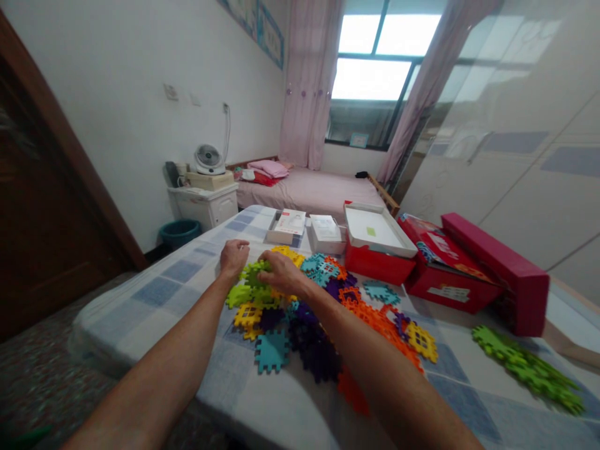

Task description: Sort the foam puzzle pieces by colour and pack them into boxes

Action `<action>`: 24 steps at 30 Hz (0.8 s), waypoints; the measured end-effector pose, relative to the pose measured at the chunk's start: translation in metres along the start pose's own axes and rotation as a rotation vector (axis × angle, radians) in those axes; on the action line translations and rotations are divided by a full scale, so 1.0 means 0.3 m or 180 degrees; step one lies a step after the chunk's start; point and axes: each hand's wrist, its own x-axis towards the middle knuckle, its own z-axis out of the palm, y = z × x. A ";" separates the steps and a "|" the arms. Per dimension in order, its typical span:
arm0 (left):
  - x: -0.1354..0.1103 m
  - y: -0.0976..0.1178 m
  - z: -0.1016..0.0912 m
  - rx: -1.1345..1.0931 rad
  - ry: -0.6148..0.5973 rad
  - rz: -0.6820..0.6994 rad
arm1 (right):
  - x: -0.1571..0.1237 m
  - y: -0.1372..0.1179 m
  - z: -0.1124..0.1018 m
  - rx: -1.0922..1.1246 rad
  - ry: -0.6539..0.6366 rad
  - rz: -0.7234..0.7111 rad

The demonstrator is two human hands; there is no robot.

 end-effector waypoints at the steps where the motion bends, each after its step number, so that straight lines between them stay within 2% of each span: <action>1: 0.000 0.000 -0.001 0.0019 0.0000 -0.0001 | -0.003 0.007 -0.003 0.0434 0.0218 0.0013; 5: -0.002 0.004 -0.010 0.0112 -0.0030 0.0021 | -0.049 0.032 -0.045 0.2355 0.0758 0.0475; 7: -0.006 0.009 -0.018 0.0156 -0.0077 0.0048 | -0.110 0.052 -0.089 0.2847 0.0956 0.0714; 10: -0.013 0.017 -0.030 0.0212 -0.0188 0.0072 | -0.255 0.116 -0.173 0.2869 0.1315 0.0833; 14: -0.006 0.022 -0.030 0.0313 -0.0291 -0.0022 | -0.517 0.273 -0.291 0.2755 0.1913 0.1202; 16: 0.003 0.020 -0.023 0.0363 -0.0303 -0.0075 | -0.664 0.367 -0.352 0.2493 0.2454 0.1584; 19: 0.018 0.007 -0.008 0.0504 -0.0273 -0.0155 | -0.882 0.498 -0.441 0.1076 0.3299 0.2153; 21: 0.027 -0.010 0.003 0.0635 -0.0245 -0.0184 | -1.004 0.569 -0.490 0.0136 0.3701 0.2620; 24: 0.038 -0.035 0.015 0.0777 -0.0217 -0.0133 | -1.126 0.641 -0.533 -0.0425 0.4056 0.3253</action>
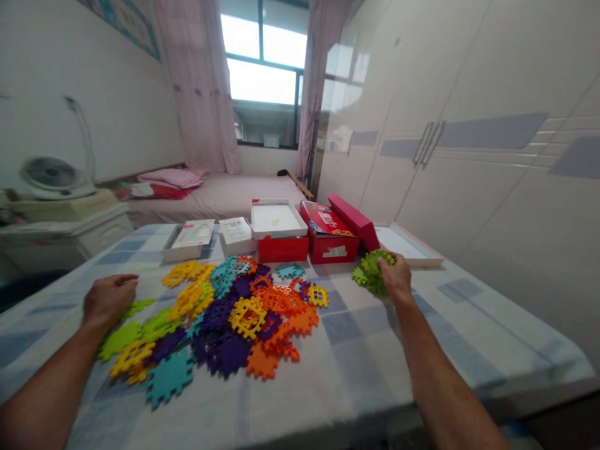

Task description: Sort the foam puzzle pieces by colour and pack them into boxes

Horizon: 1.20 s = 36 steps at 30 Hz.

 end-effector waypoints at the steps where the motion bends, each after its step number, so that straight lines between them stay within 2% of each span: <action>1: 0.002 -0.005 0.003 0.0039 0.0005 0.0020 | 0.015 0.023 -0.009 -0.0061 0.0066 0.0102; 8: 0.002 -0.015 0.006 0.0152 -0.0020 0.0066 | 0.041 0.100 0.006 -0.0425 0.0110 0.0359; 15: -0.023 0.020 -0.024 -0.0261 0.0064 0.0132 | 0.008 0.083 -0.005 -0.0874 0.0015 0.0492; 17: -0.042 0.034 -0.040 -0.0408 0.0060 0.0157 | -0.021 0.059 -0.020 -0.1009 0.0084 0.0254; 22: -0.050 0.032 -0.043 -0.0623 0.0093 0.0137 | -0.107 -0.064 -0.014 -0.0923 0.0232 -0.1215; 23: -0.043 0.027 -0.040 -0.0665 0.0130 0.0088 | -0.133 -0.107 0.000 -0.0825 0.0119 -0.1425; 25: -0.030 0.017 -0.033 -0.0759 0.0184 -0.0037 | -0.207 -0.208 0.035 -0.0537 -0.0406 -0.1730; 28: -0.020 0.010 -0.029 -0.0918 0.0215 -0.0195 | -0.376 -0.382 0.100 -0.0002 -0.1699 -0.2165; 31: -0.021 0.010 -0.027 -0.1063 0.0215 -0.0295 | -0.568 -0.537 0.183 0.0372 -0.2871 -0.3022; 34: -0.023 0.013 -0.027 -0.1157 0.0212 -0.0338 | -0.722 -0.652 0.285 0.0603 -0.3440 -0.3895; 36: -0.023 0.016 -0.029 -0.1189 0.0209 -0.0339 | -0.793 -0.711 0.352 0.0453 -0.3703 -0.4272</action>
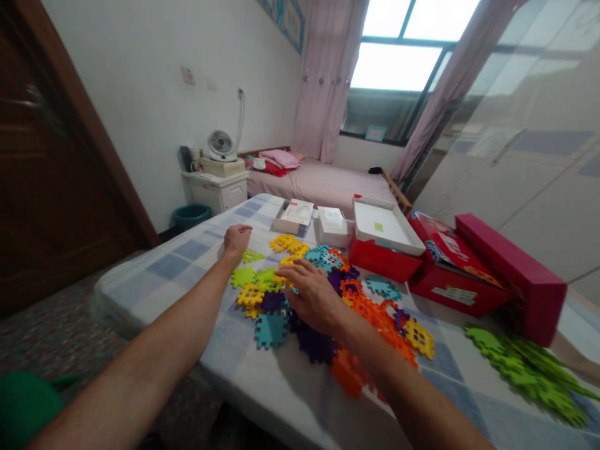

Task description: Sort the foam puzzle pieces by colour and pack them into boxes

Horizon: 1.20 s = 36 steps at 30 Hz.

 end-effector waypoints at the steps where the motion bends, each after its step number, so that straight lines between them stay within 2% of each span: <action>1: 0.000 0.002 -0.001 -0.0009 0.0000 0.0002 | 0.043 -0.005 0.020 -0.0064 -0.0226 -0.0041; 4: -0.002 0.008 -0.003 -0.0023 0.0022 -0.0005 | 0.144 -0.009 0.057 -0.0268 -0.0854 0.0091; 7: -0.003 0.011 -0.003 -0.0038 0.0050 -0.0041 | 0.197 0.004 0.077 -0.0495 -0.1053 0.0241; 15: -0.006 0.016 -0.003 -0.0107 0.0056 -0.0078 | 0.190 0.058 0.088 -0.0673 -0.0696 0.0364; 23: -0.002 0.012 0.000 -0.0178 0.0101 -0.0096 | 0.210 0.070 0.000 -0.0546 -0.0131 0.0769; 26: -0.001 0.010 0.002 -0.0197 0.0096 -0.0084 | 0.236 0.044 -0.007 -0.0482 -0.0424 0.0561; 29: -0.003 0.011 0.001 -0.0213 0.0096 -0.0077 | 0.255 0.022 0.026 -0.0824 -0.0806 0.0361; 32: -0.005 0.012 0.000 -0.0236 0.0110 -0.0086 | 0.259 0.026 0.078 -0.1193 -0.0829 0.0317; 36: -0.002 0.010 0.002 -0.0306 0.0139 -0.0088 | 0.258 0.051 0.115 -0.1158 -0.0749 0.0467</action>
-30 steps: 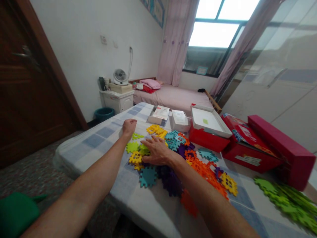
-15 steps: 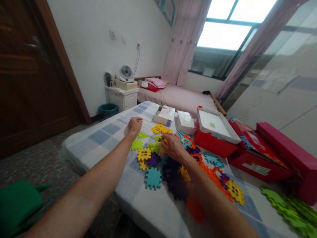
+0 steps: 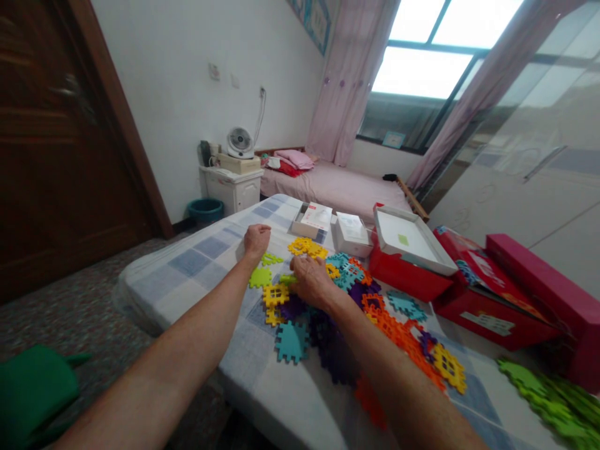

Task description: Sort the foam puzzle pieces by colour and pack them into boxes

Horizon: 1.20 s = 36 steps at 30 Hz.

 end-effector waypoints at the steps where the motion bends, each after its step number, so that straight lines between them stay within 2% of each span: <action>1: 0.001 -0.001 0.001 -0.0022 0.0012 0.0000 | 0.003 0.004 0.001 0.0002 -0.0045 0.0082; 6: 0.005 -0.001 -0.003 -0.0155 0.0105 0.0003 | 0.007 0.020 -0.010 -0.0146 -0.0293 0.0232; 11: 0.006 0.010 -0.025 -0.0290 0.0312 -0.0023 | 0.005 0.030 -0.014 -0.0087 0.0009 0.0321; 14: 0.007 0.016 -0.039 -0.0340 0.0467 -0.0090 | 0.004 0.025 -0.054 0.0147 0.0074 0.0410; 18: 0.010 0.015 -0.045 -0.0413 0.0548 -0.0146 | 0.008 0.017 -0.104 0.0003 -0.0470 0.0310; 20: 0.010 0.013 -0.043 -0.0445 0.0553 -0.0176 | 0.015 0.017 -0.097 -0.0196 -0.0628 0.0271; 26: 0.012 0.008 -0.036 -0.0512 0.0535 -0.0217 | 0.043 0.023 -0.037 -0.0246 -0.0576 0.0292; 32: 0.016 -0.001 -0.029 -0.0636 0.0593 -0.0196 | 0.051 0.005 -0.066 -0.0270 -0.0792 0.0296; 36: 0.023 -0.008 -0.020 -0.0755 0.0702 -0.0177 | 0.035 0.022 -0.085 0.0232 -0.0572 0.0464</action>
